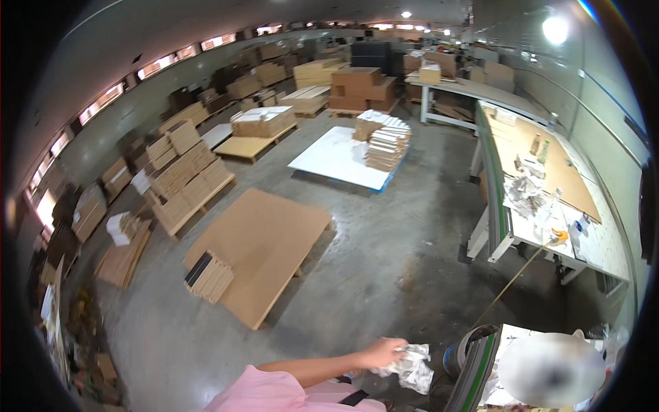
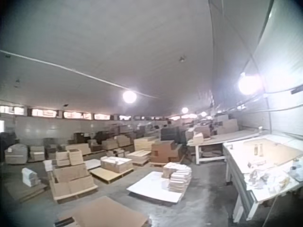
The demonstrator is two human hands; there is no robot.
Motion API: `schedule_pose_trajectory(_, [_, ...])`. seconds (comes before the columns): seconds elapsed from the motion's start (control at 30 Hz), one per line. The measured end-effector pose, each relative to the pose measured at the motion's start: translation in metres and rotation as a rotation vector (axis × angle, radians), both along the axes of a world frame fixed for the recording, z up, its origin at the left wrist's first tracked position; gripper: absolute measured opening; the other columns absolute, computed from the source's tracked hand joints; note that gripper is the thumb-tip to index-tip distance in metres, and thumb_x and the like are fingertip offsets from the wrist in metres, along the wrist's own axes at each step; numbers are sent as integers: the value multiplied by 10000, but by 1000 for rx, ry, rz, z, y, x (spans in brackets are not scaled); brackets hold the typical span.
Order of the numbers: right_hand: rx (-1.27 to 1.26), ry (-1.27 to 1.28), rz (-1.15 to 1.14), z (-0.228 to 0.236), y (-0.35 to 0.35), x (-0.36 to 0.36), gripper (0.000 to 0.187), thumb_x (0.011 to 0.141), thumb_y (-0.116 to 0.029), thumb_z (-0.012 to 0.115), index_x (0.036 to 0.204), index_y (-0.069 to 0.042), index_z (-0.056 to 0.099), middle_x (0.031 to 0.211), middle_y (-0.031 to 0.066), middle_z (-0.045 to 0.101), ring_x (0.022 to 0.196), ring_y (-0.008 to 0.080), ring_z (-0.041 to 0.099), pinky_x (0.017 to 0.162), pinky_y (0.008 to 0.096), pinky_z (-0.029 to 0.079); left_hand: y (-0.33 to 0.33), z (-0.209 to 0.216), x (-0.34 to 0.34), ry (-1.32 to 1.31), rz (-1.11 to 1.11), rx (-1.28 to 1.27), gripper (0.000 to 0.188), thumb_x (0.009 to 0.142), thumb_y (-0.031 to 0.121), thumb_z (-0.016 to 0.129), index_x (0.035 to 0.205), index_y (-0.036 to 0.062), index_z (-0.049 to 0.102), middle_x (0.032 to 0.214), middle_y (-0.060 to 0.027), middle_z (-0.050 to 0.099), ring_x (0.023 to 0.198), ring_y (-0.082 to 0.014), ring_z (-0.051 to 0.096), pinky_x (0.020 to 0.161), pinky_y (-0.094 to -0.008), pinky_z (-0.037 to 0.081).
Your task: The person rubs a row of wooden slats with a sponge, wipes them with a cloth, pours liquid from a bottle onto the cloth, and wipes down the wooden slats again.
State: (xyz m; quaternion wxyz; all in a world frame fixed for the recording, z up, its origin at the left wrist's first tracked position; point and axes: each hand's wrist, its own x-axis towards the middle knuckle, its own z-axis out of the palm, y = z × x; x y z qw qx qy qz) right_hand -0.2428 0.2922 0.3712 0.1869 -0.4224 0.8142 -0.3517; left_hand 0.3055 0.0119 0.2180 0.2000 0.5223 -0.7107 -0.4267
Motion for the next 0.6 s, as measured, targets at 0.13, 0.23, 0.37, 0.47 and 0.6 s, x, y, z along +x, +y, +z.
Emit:
schedule_pose_trajectory(0.13, [-145,-617,-114,11,23,221,371,1217,-164,741,1545,-9,819,1533,206,801,1303,297,801,1182,466,636,-32,69,-96,241,-516,36,574,1112,295,859,1617,67,710,1384,-242,828,1319,-435,807,1113,-528,626])
schedule_pose_trajectory(0.23, [-385,-1196,-416,12,22,338,438,1239,-131,680,1657,-10,724,1657,233,726,1370,354,786,1183,474,641,-6,124,-114,363,-1019,178,739,1115,226,866,1794,104,602,1580,-230,717,1513,-398,699,1262,-491,558])
schedule_pose_trajectory(0.37, [-275,-771,-591,-30,37,395,253,1152,-152,702,1345,-15,790,1264,92,775,1074,212,700,913,392,548,76,97,-104,292,-1437,-100,1078,1073,387,933,1970,171,375,1965,-273,387,1794,-522,390,1479,-589,332])
schedule_pose_trajectory(0.47, [-389,-761,-829,-32,57,423,165,1164,-101,744,1179,9,867,1004,-3,817,877,104,746,771,317,596,98,99,-105,435,-1514,155,1000,1088,268,923,1938,110,420,1878,-236,531,1731,-439,509,1450,-575,400])
schedule_pose_trajectory(0.6, [-706,-855,-936,-13,131,453,222,1206,-106,769,1307,68,865,1105,18,827,999,129,812,914,326,678,162,85,-135,288,-1171,1175,735,1133,46,833,1814,37,556,1601,-149,777,1421,-314,795,1248,-453,624])
